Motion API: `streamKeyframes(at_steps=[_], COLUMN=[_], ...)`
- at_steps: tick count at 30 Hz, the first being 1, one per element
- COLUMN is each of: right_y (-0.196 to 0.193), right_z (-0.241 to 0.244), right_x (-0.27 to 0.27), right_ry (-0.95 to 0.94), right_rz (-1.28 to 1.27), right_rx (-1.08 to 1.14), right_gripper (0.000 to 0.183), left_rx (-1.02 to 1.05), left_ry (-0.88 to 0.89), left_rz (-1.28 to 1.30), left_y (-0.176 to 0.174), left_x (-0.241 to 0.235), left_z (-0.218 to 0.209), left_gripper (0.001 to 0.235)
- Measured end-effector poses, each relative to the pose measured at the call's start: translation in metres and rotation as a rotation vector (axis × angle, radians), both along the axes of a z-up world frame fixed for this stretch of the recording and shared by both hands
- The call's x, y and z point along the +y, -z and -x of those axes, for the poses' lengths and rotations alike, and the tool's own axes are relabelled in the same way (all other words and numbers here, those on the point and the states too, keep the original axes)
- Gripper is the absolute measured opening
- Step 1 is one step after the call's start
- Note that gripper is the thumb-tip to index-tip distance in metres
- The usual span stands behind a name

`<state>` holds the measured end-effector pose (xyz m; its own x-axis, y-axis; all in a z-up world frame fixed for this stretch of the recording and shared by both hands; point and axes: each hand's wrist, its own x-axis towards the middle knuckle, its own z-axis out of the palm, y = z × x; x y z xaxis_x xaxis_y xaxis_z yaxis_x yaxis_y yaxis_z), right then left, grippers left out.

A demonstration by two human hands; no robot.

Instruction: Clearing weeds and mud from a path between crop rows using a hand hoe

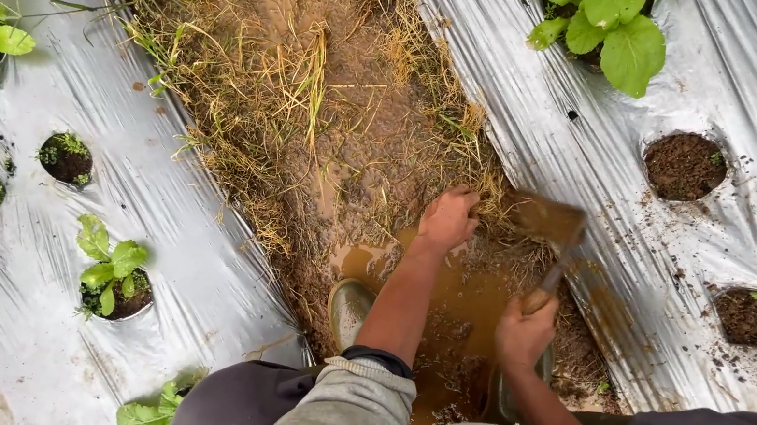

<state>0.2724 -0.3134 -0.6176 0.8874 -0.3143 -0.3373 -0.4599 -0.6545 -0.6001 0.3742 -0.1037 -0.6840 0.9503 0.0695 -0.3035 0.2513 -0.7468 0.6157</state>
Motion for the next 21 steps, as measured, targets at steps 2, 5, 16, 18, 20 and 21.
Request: streamKeyframes(at_steps=[2,5,16,18,20,21], right_y=[-0.012,-0.031,-0.016,-0.009,-0.003,-0.001], right_z=[0.012,0.029,-0.066,-0.096,-0.089,-0.085], right_x=[0.007,0.021,0.037,0.039,0.036,0.035], right_ry=[0.008,0.036,-0.005,-0.148,-0.191,-0.233], right_rz=[-0.068,-0.204,-0.181,-0.156,-0.114,-0.071], right_rx=[0.001,0.022,-0.102,-0.144,-0.096,-0.049], right_gripper=[0.021,0.018,0.018,0.02,0.017,0.016], left_rx=[-0.004,0.005,-0.016,-0.007,-0.021,-0.035], left_ry=[0.001,-0.024,-0.208,-0.23,-0.237,-0.243], left_rz=[-0.013,-0.051,-0.032,-0.022,-0.016,-0.009], left_y=[-0.013,-0.011,0.005,0.007,0.014,0.017], left_x=[0.003,0.009,0.012,0.012,0.011,0.01], left_z=[0.003,0.005,0.003,0.004,0.004,0.004], left_gripper=[0.035,0.033,0.019,0.02,0.018,0.016])
